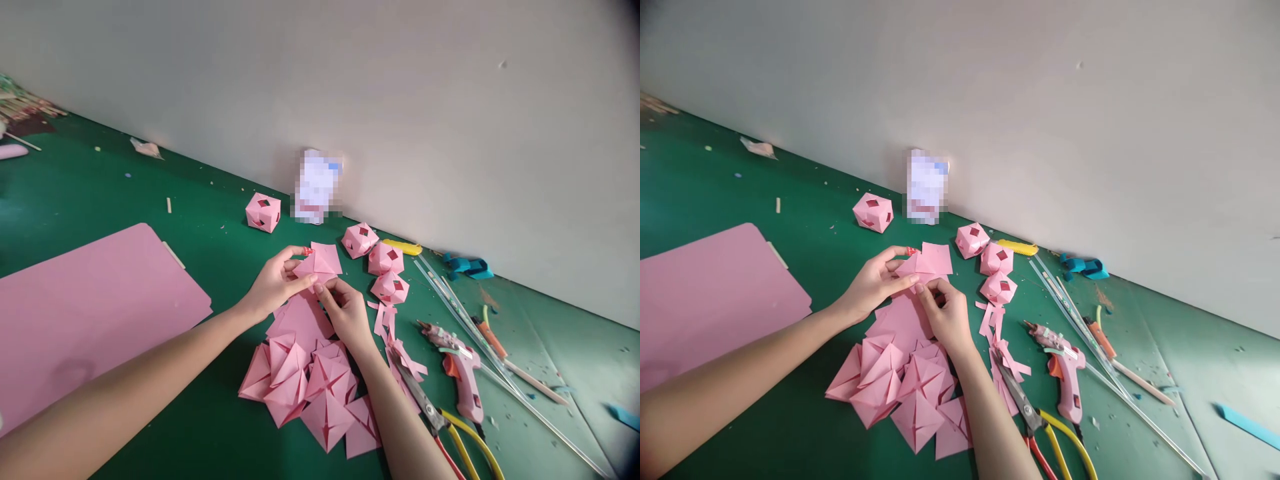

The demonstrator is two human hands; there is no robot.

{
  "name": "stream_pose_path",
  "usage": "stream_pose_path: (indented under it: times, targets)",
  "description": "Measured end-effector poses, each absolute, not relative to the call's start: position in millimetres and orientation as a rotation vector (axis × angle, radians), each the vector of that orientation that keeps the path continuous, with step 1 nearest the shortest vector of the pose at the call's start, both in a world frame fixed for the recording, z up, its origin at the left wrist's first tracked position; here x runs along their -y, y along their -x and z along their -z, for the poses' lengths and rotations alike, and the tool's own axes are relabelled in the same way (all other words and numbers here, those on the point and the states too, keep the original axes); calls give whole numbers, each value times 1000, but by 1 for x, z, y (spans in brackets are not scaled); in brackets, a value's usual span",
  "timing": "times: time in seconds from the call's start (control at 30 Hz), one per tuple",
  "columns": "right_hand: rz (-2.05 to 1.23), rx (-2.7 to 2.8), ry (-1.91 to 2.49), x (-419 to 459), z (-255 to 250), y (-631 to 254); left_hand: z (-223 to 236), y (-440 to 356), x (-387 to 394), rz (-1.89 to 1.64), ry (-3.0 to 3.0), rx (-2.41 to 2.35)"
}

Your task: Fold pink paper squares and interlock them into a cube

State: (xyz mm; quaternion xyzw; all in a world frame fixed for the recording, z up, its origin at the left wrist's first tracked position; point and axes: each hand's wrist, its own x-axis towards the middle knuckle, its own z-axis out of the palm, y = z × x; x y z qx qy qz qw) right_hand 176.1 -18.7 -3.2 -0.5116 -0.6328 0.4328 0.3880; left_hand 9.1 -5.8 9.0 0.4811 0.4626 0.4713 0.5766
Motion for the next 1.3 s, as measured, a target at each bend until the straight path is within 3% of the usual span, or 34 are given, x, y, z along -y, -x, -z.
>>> stream_pose_path:
  times: [0.27, 1.3]
  targets:
    - [-1139, 1391, 1269, 15, -2, -177, -4, -9, 8, -1067, -1241, -1081]
    - [-1160, 1363, 1198, 14, 0, -181, 0, -9, 6, -1103, -1230, -1091]
